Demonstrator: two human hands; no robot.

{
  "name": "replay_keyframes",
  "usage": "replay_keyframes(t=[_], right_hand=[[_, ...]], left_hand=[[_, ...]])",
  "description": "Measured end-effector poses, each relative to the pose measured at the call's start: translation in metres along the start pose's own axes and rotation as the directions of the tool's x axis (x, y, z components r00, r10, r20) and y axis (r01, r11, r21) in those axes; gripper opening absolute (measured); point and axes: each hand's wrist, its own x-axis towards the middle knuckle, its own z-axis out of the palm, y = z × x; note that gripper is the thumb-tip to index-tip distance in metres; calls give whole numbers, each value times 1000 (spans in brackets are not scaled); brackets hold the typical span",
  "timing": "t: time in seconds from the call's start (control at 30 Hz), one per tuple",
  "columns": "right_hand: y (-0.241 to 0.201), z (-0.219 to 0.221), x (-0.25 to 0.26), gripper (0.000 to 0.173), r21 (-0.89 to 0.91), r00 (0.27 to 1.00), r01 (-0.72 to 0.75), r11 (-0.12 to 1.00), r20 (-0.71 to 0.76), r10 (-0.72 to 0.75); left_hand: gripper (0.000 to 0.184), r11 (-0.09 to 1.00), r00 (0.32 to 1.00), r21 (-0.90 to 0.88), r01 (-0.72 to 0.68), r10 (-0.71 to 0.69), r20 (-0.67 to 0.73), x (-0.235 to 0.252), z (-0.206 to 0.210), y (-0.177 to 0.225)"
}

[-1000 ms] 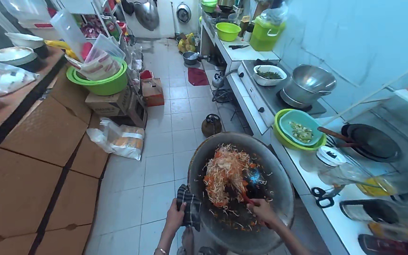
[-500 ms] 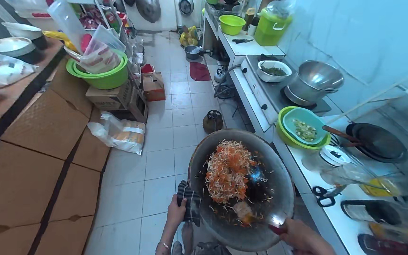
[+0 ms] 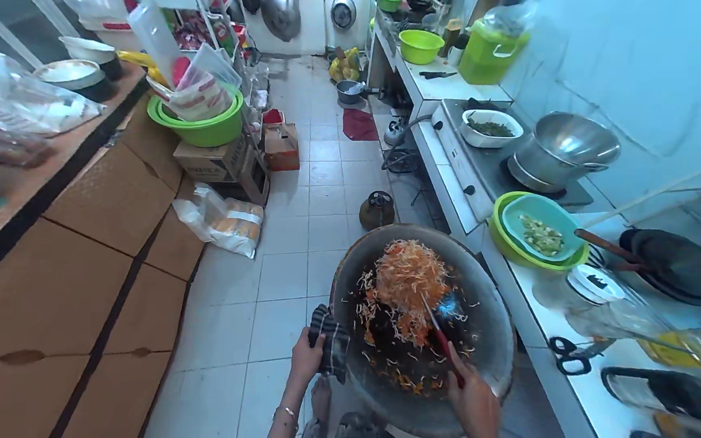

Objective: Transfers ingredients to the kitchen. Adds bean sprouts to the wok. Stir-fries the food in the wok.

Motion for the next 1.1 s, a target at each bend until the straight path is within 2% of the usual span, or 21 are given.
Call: replay_keyframes(t=[0.03,0.07,0.2,0.3,0.37,0.47,0.57,0.63,0.7,0.77,0.83,0.9,0.97,1.1], right_hand=[[12,0,-8,59,-17,998,53,998,-37,-53],[19,-4,-11,59,-48,998,61,997,-7,-61],[20,-73,0,55,-155,949,-89,984,287,131],[41,-114,39,35,-224,896,-171,959,369,246],[47,-119,82,36,-275,878,-189,943,383,287],[21,-104,133,41,-301,924,-29,953,356,140],[1,-93,136,61,-413,923,255,874,373,-93],[9,-111,126,69,-460,892,376,804,414,-181],[24,-142,117,65,-465,874,395,792,455,-169],[42,-168,118,47,-447,881,324,834,464,-94],[58,-177,134,36,-464,901,220,858,434,3],[71,-173,163,36,-467,914,150,872,402,58],[72,-163,202,39,-415,914,192,889,405,-9],[20,-134,250,55,-362,873,410,837,422,-245]], left_hand=[[37,1000,1000,-1,5,-5,-16,-1,1,1],[36,1000,1000,2,11,-11,-28,-2,3,1],[36,1000,998,2,7,-7,-66,-2,7,2],[38,1000,995,15,18,-16,-101,-4,11,4],[38,1000,992,28,11,-7,-122,-4,13,10],[37,999,990,46,-9,15,-139,-3,15,15],[35,999,985,49,-19,28,-172,1,12,15],[35,998,981,52,-23,33,-189,3,9,18],[35,998,980,57,-11,22,-199,4,10,21],[35,998,978,58,3,9,-211,4,12,25],[35,998,974,62,14,0,-225,4,13,28],[35,997,974,69,22,-6,-227,4,14,30],[35,996,973,85,15,5,-229,5,13,34],[36,993,974,118,27,0,-226,11,9,39]])
